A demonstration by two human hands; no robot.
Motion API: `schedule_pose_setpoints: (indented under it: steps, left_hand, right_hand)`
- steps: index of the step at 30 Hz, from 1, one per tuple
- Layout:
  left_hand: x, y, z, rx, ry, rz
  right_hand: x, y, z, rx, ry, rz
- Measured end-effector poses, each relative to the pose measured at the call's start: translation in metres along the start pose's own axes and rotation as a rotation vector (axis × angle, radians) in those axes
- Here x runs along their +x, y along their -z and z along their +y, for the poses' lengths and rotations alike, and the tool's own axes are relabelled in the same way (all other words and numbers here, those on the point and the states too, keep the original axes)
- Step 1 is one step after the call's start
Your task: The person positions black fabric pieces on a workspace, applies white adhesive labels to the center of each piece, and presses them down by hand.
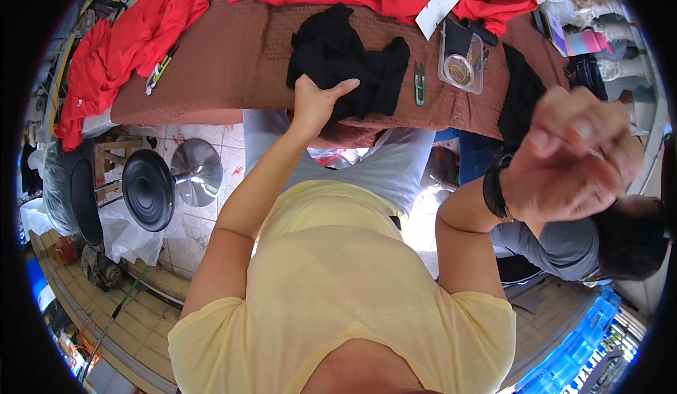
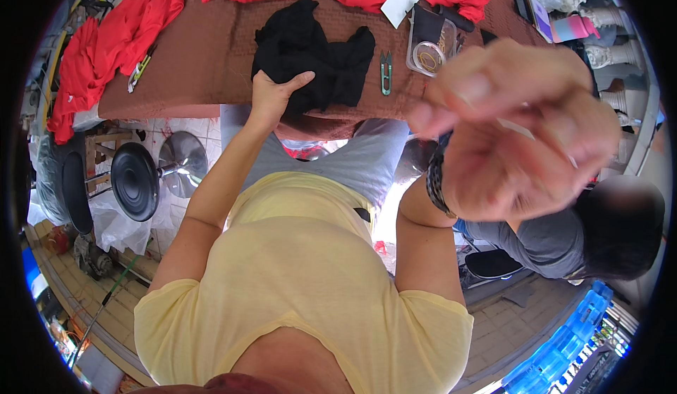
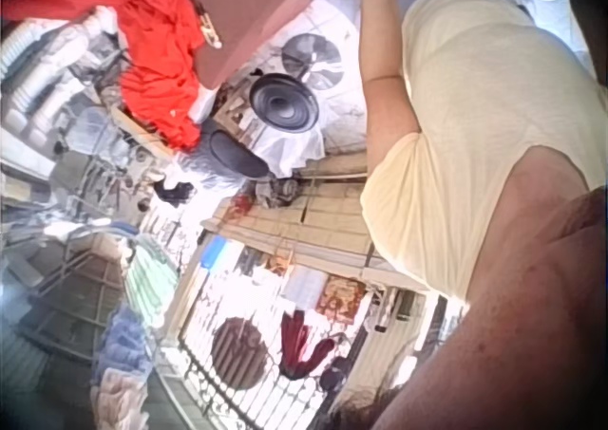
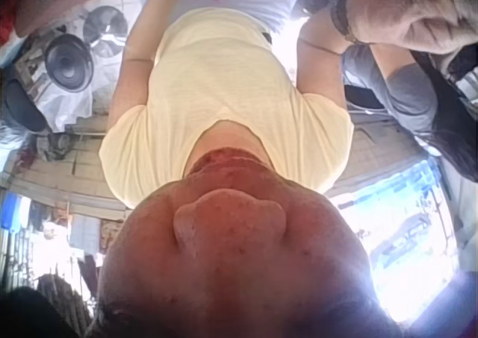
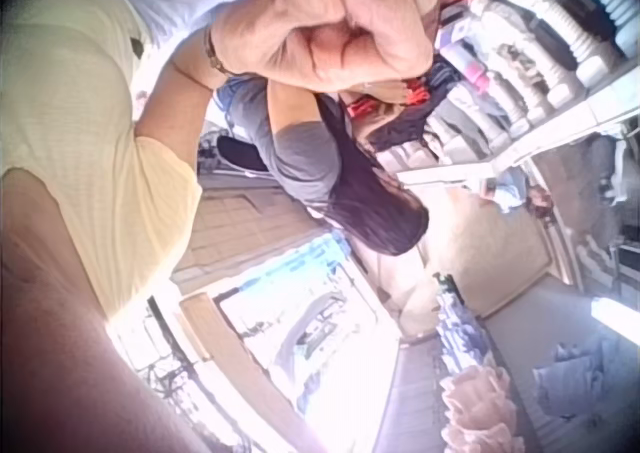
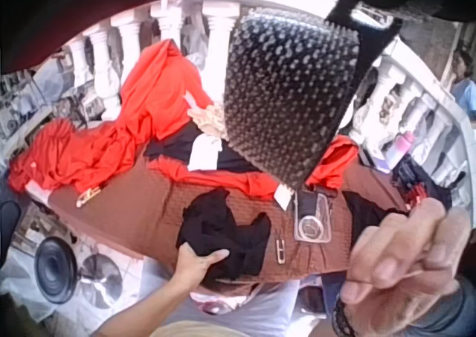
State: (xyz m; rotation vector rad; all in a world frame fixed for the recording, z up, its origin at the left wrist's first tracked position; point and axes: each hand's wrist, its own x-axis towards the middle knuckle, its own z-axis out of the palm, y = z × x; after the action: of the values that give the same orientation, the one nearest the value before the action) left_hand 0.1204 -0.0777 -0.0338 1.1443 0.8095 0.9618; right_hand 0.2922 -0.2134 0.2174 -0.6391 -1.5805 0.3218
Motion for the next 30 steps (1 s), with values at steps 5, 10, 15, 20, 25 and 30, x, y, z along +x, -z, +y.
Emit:
schedule_pose_setpoints:
  steps: [5,10,15,20,25,30]
  left_hand:
    - [0.000,-0.003,-0.005,-0.037,-0.047,0.070]
    - [0.001,-0.001,-0.003,-0.056,0.091,0.034]
    - [0.002,0.000,-0.003,-0.440,0.240,-0.001]
    - [-0.001,-0.003,0.023,-0.625,0.447,-0.103]
    - [0.002,-0.004,0.032,-0.614,0.460,-0.055]
    - [0.003,-0.008,0.032,-0.622,0.420,-0.034]
  right_hand:
    - [-0.011,0.009,-0.023,0.090,0.014,-0.014]
    - [-0.022,0.013,-0.033,0.184,0.108,0.007]
    - [-0.013,0.015,-0.047,0.312,0.087,-0.118]
    - [-0.005,-0.006,-0.048,0.426,0.057,-0.070]
    - [-0.005,-0.011,-0.053,0.790,0.197,-0.020]
    - [-0.011,-0.001,-0.050,0.951,0.174,-0.083]
